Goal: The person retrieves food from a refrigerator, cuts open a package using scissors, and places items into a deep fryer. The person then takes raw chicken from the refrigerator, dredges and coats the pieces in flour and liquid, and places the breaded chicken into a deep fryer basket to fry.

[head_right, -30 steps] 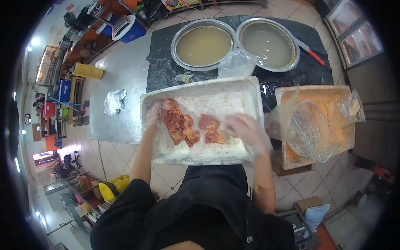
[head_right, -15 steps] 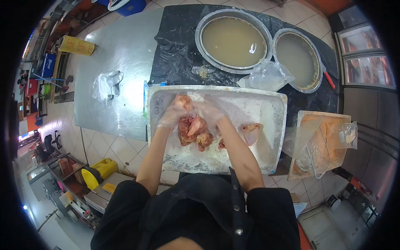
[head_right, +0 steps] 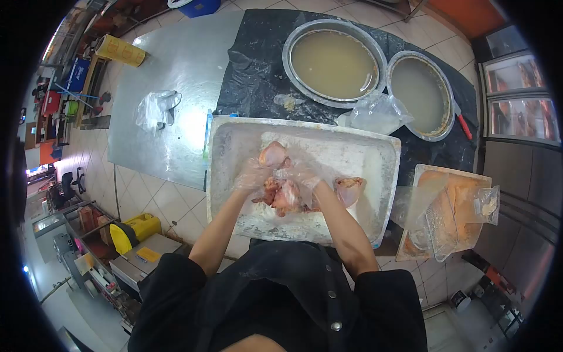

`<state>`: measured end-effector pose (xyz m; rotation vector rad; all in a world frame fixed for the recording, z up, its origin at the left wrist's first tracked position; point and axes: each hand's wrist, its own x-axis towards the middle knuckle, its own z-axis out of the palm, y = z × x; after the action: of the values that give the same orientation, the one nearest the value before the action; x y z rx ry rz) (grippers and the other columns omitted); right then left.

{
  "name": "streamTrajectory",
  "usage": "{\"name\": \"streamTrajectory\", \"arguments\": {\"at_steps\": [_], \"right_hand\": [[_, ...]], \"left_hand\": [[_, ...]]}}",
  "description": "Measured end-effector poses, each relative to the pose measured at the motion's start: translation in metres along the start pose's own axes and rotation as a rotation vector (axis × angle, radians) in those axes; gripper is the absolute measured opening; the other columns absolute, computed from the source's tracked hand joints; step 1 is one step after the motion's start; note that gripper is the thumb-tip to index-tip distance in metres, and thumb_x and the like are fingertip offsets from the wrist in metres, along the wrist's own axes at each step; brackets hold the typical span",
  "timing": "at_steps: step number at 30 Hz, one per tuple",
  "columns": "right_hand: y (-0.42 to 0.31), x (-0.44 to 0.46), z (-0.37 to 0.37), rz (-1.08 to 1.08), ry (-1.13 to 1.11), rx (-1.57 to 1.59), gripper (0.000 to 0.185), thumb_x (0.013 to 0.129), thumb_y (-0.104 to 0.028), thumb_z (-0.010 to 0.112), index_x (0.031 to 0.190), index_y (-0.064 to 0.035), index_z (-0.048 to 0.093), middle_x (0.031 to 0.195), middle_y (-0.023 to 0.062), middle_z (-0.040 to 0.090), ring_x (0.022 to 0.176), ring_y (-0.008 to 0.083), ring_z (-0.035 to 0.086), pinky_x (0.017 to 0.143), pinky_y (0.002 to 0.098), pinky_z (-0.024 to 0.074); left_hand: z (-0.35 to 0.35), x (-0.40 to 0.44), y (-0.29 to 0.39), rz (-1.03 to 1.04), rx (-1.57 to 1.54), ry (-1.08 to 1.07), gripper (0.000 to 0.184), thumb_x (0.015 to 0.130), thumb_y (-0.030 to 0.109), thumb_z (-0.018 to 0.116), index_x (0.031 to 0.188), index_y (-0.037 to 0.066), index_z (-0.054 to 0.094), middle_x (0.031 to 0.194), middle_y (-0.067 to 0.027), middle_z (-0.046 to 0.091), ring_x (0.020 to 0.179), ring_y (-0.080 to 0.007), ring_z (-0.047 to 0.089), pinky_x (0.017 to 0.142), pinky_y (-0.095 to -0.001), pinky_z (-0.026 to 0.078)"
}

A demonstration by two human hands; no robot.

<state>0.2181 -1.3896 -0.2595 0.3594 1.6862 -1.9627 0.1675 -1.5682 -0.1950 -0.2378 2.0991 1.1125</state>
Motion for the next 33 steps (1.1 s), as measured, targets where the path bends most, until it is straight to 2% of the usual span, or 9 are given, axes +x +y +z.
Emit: {"name": "streamTrajectory", "arguments": {"at_steps": [7,11,12,17,21,23,25,27,33], "right_hand": [[-0.054,-0.038,-0.032,-0.193,0.299,-0.548,0.043,0.083,-0.028,0.072,0.119,-0.006,0.064,0.113,0.0087,0.069,0.103,0.0244,0.065,0.09,0.0351,0.0511],[-0.05,-0.043,-0.08,-0.165,-0.074,-0.747,0.047,0.086,-0.027,0.061,0.13,-0.0098,0.059,0.127,0.0116,0.063,0.111,0.0232,0.062,0.098,0.0335,0.0467],[-0.062,-0.045,-0.087,0.166,0.039,-0.48,0.044,0.093,-0.027,0.054,0.132,-0.0069,0.056,0.131,0.0108,0.061,0.115,0.0211,0.06,0.102,0.0337,0.0443],[-0.015,0.014,-0.068,0.158,0.106,0.194,0.044,0.102,-0.031,0.045,0.133,-0.0017,0.055,0.132,0.0133,0.059,0.116,0.023,0.06,0.1,0.0343,0.0456],[-0.056,0.052,0.003,-0.094,-0.196,-1.111,0.046,0.096,-0.029,0.056,0.136,-0.0061,0.053,0.133,0.0155,0.057,0.125,0.0251,0.053,0.105,0.0354,0.0418],[-0.078,0.047,0.014,-0.16,-0.252,-1.034,0.05,0.092,-0.029,0.062,0.137,-0.0078,0.053,0.133,0.0159,0.057,0.126,0.0258,0.051,0.106,0.0347,0.0407],[-0.057,0.012,0.007,0.046,0.11,-0.117,0.054,0.088,-0.029,0.069,0.136,-0.0092,0.054,0.132,0.016,0.057,0.126,0.0264,0.052,0.106,0.0335,0.0405],[-0.067,-0.002,-0.039,0.116,-0.122,-0.205,0.053,0.09,-0.035,0.065,0.135,-0.01,0.056,0.135,0.0125,0.057,0.125,0.0254,0.053,0.106,0.0337,0.0396],[-0.013,-0.025,-0.024,0.38,-0.167,-0.049,0.05,0.092,-0.043,0.059,0.131,-0.0118,0.059,0.131,0.011,0.06,0.121,0.0253,0.056,0.103,0.0347,0.0417]], "left_hand": [[-0.003,0.014,0.005,-0.035,0.153,-0.091,0.034,0.083,0.029,0.068,0.094,-0.003,0.071,0.09,-0.0114,0.074,0.089,-0.0243,0.07,0.082,-0.0358,0.052],[-0.034,0.008,0.011,0.138,-0.05,0.046,0.041,0.089,0.036,0.062,0.101,-0.003,0.069,0.101,-0.0118,0.072,0.088,-0.0219,0.067,0.083,-0.0348,0.051],[-0.038,0.006,0.011,0.179,-0.177,0.108,0.044,0.091,0.039,0.061,0.104,-0.002,0.068,0.104,-0.0121,0.071,0.087,-0.0213,0.066,0.083,-0.0347,0.051],[-0.029,0.05,0.002,-0.173,-0.385,0.049,0.046,0.092,0.043,0.058,0.111,0.001,0.063,0.097,-0.0058,0.065,0.079,-0.0185,0.059,0.073,-0.0345,0.049],[-0.008,0.075,-0.03,0.074,-0.557,0.158,0.035,0.091,0.035,0.061,0.106,0.004,0.063,0.09,-0.0029,0.062,0.074,-0.0132,0.055,0.068,-0.0305,0.046],[-0.027,0.043,-0.007,0.067,-0.542,-0.12,0.03,0.089,0.029,0.064,0.107,0.005,0.063,0.091,-0.0039,0.061,0.078,-0.0122,0.054,0.072,-0.0288,0.046],[-0.036,0.013,-0.013,0.129,-0.58,-0.35,0.03,0.086,0.024,0.067,0.11,0.006,0.062,0.091,-0.0047,0.06,0.082,-0.0118,0.054,0.076,-0.0281,0.045],[-0.049,-0.011,-0.039,0.275,-0.664,-0.518,0.034,0.084,0.021,0.07,0.114,0.008,0.061,0.09,-0.0053,0.059,0.086,-0.012,0.055,0.079,-0.0284,0.045],[0.008,-0.007,-0.054,-0.194,-0.149,-0.166,0.051,0.087,0.027,0.069,0.127,0.0,0.053,0.103,-0.0098,0.064,0.094,-0.0194,0.062,0.084,-0.0336,0.047]]}}
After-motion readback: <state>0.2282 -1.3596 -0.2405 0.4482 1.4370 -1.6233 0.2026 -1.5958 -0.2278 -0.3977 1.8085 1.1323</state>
